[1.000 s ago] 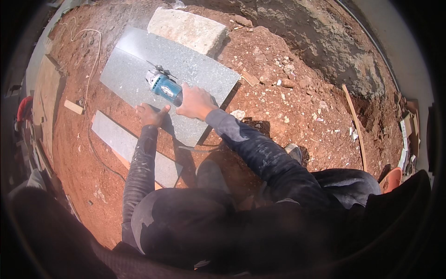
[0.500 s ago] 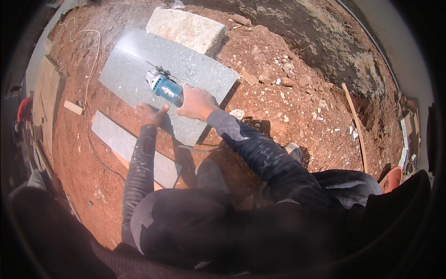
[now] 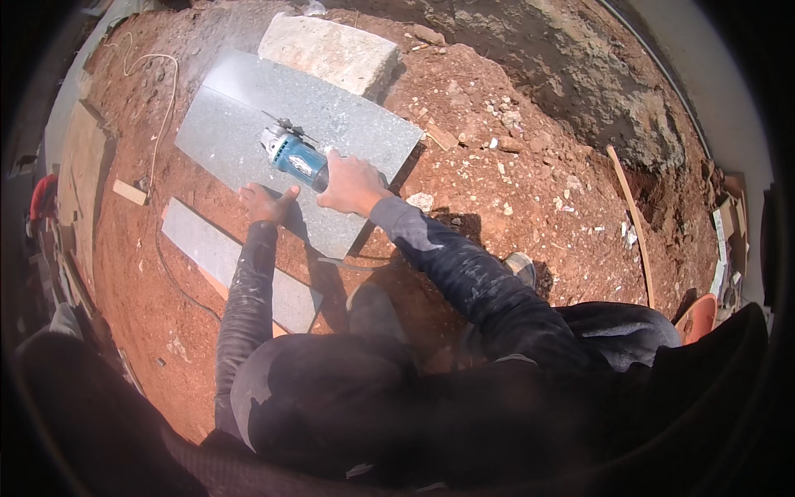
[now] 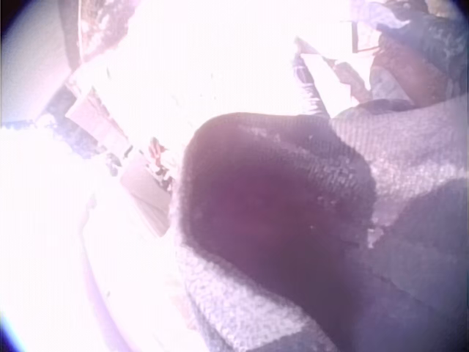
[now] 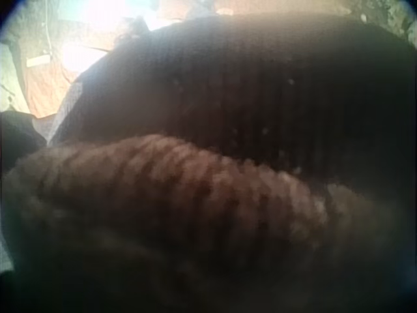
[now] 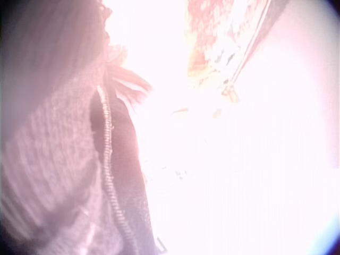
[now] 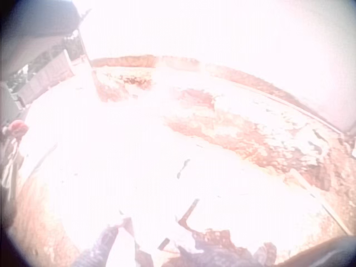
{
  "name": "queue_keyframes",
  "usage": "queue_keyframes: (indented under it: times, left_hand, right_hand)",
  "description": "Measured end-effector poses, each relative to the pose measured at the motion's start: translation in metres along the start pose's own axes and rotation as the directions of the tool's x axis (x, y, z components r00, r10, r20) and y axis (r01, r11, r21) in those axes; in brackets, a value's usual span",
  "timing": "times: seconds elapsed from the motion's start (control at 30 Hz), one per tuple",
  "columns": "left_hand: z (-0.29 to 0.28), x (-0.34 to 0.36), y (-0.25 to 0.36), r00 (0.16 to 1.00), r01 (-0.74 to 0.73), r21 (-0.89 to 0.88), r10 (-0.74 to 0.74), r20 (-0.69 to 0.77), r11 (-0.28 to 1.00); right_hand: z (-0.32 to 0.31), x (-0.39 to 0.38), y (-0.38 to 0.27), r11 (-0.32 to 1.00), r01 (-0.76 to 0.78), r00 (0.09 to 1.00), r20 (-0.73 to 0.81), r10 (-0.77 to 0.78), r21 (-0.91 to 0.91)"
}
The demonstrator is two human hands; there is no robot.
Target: The person uses an angle grinder to cut a rectangular tile on the ground. They guide the tool along the tile surface, creating a cut line, then separate the tile into two pieces.
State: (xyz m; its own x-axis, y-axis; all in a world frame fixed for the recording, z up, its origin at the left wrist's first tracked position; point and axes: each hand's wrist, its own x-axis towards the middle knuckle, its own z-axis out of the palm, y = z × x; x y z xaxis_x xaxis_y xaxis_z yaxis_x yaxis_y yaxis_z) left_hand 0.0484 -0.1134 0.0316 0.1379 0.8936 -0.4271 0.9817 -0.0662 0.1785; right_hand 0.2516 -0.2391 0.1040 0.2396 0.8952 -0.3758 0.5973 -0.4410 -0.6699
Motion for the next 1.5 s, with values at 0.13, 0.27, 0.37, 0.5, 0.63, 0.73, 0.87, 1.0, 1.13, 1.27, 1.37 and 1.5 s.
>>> queue_keyframes:
  times: [0.13, 0.27, 0.37, 0.5, 0.63, 0.73, 0.87, 1.0, 1.13, 1.27, 1.37, 1.5]
  left_hand:
    - [0.001, 0.001, 0.0, 1.0, -0.006, 0.007, 0.006, 0.0, 1.0]
    - [0.001, 0.001, 0.0, 1.0, -0.003, 0.007, 0.003, -0.004, 1.0]
    - [0.003, 0.002, -0.002, 1.0, -0.005, 0.003, 0.005, -0.011, 1.0]
    - [0.004, 0.004, -0.002, 1.0, 0.004, 0.015, -0.004, -0.015, 1.0]
    - [0.004, 0.003, 0.0, 1.0, 0.011, 0.023, -0.011, -0.011, 1.0]
    - [0.004, 0.003, -0.002, 1.0, 0.017, 0.045, -0.016, -0.019, 0.999]
    - [0.001, 0.002, 0.002, 1.0, 0.005, 0.042, -0.005, -0.011, 0.999]
    - [0.002, 0.002, 0.001, 1.0, 0.011, 0.043, -0.011, -0.011, 0.999]
    - [0.002, 0.003, 0.0, 1.0, 0.011, 0.045, -0.01, -0.009, 0.999]
    - [0.003, 0.004, 0.0, 1.0, 0.006, 0.045, -0.006, -0.012, 0.999]
    - [0.001, 0.002, 0.002, 1.0, 0.01, 0.046, -0.01, -0.001, 0.999]
    - [0.0, 0.001, 0.001, 1.0, 0.012, 0.038, -0.012, 0.002, 0.999]
  right_hand:
    - [-0.001, -0.002, 0.001, 1.0, -0.014, 1.0, 0.004, 0.014, 0.0]
    - [0.0, -0.005, 0.002, 1.0, -0.011, 1.0, -0.017, 0.01, -0.004]
    - [-0.001, -0.008, 0.002, 1.0, -0.012, 1.0, -0.008, 0.012, -0.005]
    - [0.0, -0.008, 0.004, 1.0, -0.004, 1.0, -0.008, 0.004, -0.008]
    - [0.001, -0.009, 0.006, 1.0, -0.003, 1.0, -0.018, 0.002, -0.01]
    - [0.003, -0.009, 0.006, 1.0, 0.002, 1.0, -0.023, -0.002, -0.016]
    - [0.001, -0.012, 0.008, 1.0, -0.006, 1.0, -0.02, 0.006, -0.018]
    - [0.002, -0.014, 0.008, 1.0, -0.006, 0.999, -0.034, 0.005, -0.029]
    - [0.001, -0.015, 0.011, 1.0, 0.002, 1.0, -0.021, -0.003, -0.03]
    - [0.005, -0.015, 0.014, 0.999, 0.023, 0.999, -0.042, -0.024, -0.036]
    - [0.005, -0.016, 0.016, 0.999, 0.02, 0.999, -0.043, -0.022, -0.035]
    - [0.004, -0.018, 0.015, 0.999, 0.02, 0.998, -0.051, -0.022, -0.035]
